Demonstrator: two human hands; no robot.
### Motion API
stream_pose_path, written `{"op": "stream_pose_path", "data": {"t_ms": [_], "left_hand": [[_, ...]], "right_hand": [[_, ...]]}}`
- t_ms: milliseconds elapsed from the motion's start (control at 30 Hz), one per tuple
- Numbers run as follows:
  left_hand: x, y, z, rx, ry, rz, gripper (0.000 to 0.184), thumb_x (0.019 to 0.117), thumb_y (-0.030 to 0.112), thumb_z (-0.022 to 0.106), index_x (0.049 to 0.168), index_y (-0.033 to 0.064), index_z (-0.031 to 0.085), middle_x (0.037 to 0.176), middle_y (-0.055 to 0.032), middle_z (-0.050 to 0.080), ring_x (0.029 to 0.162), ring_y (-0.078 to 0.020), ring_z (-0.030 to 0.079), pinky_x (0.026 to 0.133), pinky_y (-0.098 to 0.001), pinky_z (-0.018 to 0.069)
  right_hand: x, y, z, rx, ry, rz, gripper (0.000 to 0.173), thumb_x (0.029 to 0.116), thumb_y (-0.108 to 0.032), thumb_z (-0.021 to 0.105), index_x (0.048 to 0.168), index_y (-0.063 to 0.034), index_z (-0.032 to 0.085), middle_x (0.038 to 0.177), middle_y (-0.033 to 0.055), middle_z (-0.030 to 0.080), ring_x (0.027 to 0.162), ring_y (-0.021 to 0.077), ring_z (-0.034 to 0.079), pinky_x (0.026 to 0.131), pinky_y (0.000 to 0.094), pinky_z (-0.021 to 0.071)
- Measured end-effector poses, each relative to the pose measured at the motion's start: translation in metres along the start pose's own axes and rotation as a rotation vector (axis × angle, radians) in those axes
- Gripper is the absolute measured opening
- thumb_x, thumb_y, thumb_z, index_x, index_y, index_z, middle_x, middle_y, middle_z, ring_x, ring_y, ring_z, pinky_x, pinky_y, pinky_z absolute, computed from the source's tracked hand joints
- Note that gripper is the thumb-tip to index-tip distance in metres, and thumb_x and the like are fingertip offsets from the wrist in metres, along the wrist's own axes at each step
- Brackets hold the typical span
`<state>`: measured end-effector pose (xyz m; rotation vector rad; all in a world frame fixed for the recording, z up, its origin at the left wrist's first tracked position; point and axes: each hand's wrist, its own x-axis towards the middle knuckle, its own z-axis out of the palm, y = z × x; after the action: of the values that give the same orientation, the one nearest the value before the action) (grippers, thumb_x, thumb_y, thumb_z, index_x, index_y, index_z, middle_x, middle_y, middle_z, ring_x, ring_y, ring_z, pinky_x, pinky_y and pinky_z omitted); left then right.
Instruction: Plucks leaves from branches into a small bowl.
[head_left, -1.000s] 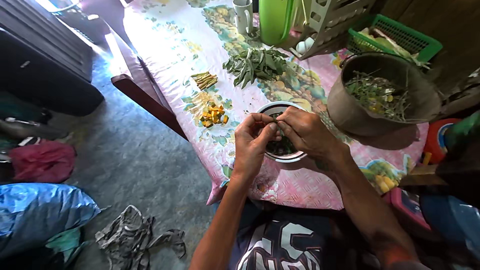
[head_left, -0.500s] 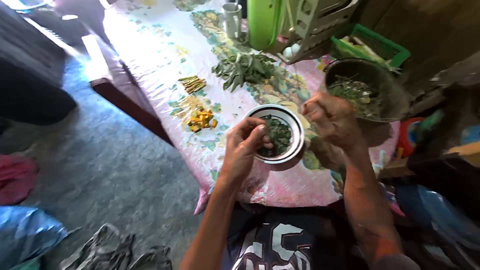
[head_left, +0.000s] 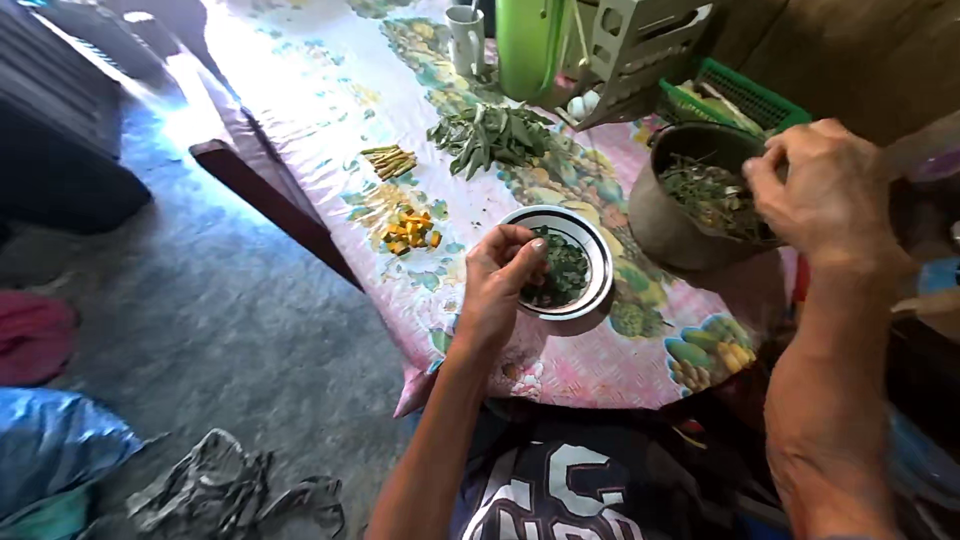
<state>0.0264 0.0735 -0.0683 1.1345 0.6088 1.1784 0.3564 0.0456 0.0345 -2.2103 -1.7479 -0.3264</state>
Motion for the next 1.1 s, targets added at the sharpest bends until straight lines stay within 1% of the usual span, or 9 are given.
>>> {"op": "stream_pose_path", "data": {"t_ms": [67,100,167,267,400,633,900,1000,1100], "left_hand": [[0.001,0.003,-0.001,-0.032,-0.019,-0.014,0.005,0.1016,0.014,0.062,0.106,0.0117,0.064,0.091,-0.0047,0.065,0.073,-0.0117,0.063,0.068,-0.0269,0.0566],[0.002,0.005,-0.002,-0.051,-0.024,-0.023,0.005,0.1015,0.014,0.062,0.105,0.0111,0.064,0.091,-0.0052,0.065,0.074,-0.0120,0.063,0.068,-0.0270,0.0566],[0.003,0.006,-0.001,-0.094,-0.030,-0.033,0.003,0.1010,0.013,0.062,0.103,0.0109,0.064,0.091,-0.0050,0.065,0.075,-0.0119,0.064,0.069,-0.0264,0.0568],[0.003,0.005,0.000,-0.124,-0.034,-0.046,0.002,0.0999,0.013,0.064,0.101,0.0112,0.065,0.091,-0.0049,0.065,0.076,-0.0113,0.064,0.068,-0.0251,0.0561],[0.001,0.006,-0.001,-0.176,-0.033,-0.060,0.004,0.0983,0.012,0.067,0.101,0.0103,0.066,0.093,-0.0059,0.067,0.075,-0.0098,0.064,0.066,-0.0237,0.0559],[0.001,0.006,-0.003,-0.200,-0.074,-0.048,0.005,0.0991,0.010,0.065,0.104,0.0092,0.065,0.091,-0.0068,0.067,0.077,-0.0117,0.065,0.072,-0.0263,0.0571],[0.001,0.006,0.002,-0.165,-0.190,-0.065,0.007,0.1026,0.011,0.057,0.105,0.0088,0.062,0.088,-0.0046,0.063,0.078,-0.0117,0.062,0.075,-0.0281,0.0561],[0.002,0.005,-0.001,-0.154,-0.183,-0.048,0.006,0.1022,0.010,0.058,0.106,0.0082,0.062,0.088,-0.0058,0.062,0.077,-0.0126,0.063,0.075,-0.0293,0.0567],[0.002,0.005,-0.005,-0.112,-0.125,-0.052,0.006,0.1001,0.008,0.062,0.106,0.0076,0.064,0.089,-0.0076,0.065,0.074,-0.0133,0.064,0.069,-0.0276,0.0572]], "right_hand": [[-0.009,-0.024,0.000,0.056,-0.028,-0.018,0.047,0.0986,-0.014,0.060,0.143,0.0011,0.054,0.132,0.0390,0.055,0.121,0.0624,0.052,0.094,0.0820,0.0363],[-0.017,-0.037,0.002,0.088,0.011,-0.077,0.052,0.0986,-0.017,0.061,0.147,-0.0004,0.050,0.133,0.0370,0.055,0.119,0.0604,0.054,0.093,0.0798,0.0392],[-0.038,-0.067,0.012,0.224,0.102,-0.314,0.048,0.1008,-0.026,0.061,0.142,-0.0019,0.054,0.127,0.0253,0.061,0.109,0.0436,0.063,0.088,0.0615,0.0518],[-0.045,-0.116,0.041,0.670,0.028,-0.687,0.041,0.0946,-0.023,0.071,0.130,-0.0045,0.066,0.120,0.0081,0.069,0.102,0.0158,0.068,0.089,0.0342,0.0592],[-0.040,-0.138,0.062,0.890,-0.014,-0.802,0.030,0.0920,-0.009,0.069,0.121,-0.0012,0.070,0.112,0.0065,0.070,0.096,0.0101,0.068,0.084,0.0265,0.0590],[-0.041,-0.130,0.066,0.984,-0.130,-0.629,0.014,0.0988,-0.008,0.063,0.111,-0.0032,0.068,0.102,0.0034,0.070,0.084,0.0079,0.069,0.078,0.0246,0.0619],[-0.050,-0.128,0.071,0.870,0.003,-0.598,0.016,0.0969,-0.016,0.050,0.092,-0.0049,0.061,0.074,0.0009,0.052,0.059,0.0062,0.048,0.051,0.0206,0.0411],[-0.049,-0.082,0.051,0.679,0.023,-0.464,0.034,0.1073,-0.031,0.041,0.101,-0.0044,0.060,0.075,0.0031,0.053,0.058,0.0101,0.050,0.051,0.0279,0.0448],[-0.036,-0.014,0.030,0.346,0.135,-0.242,0.043,0.1097,-0.035,0.037,0.107,0.0013,0.061,0.087,0.0187,0.062,0.072,0.0322,0.063,0.063,0.0533,0.0520]]}}
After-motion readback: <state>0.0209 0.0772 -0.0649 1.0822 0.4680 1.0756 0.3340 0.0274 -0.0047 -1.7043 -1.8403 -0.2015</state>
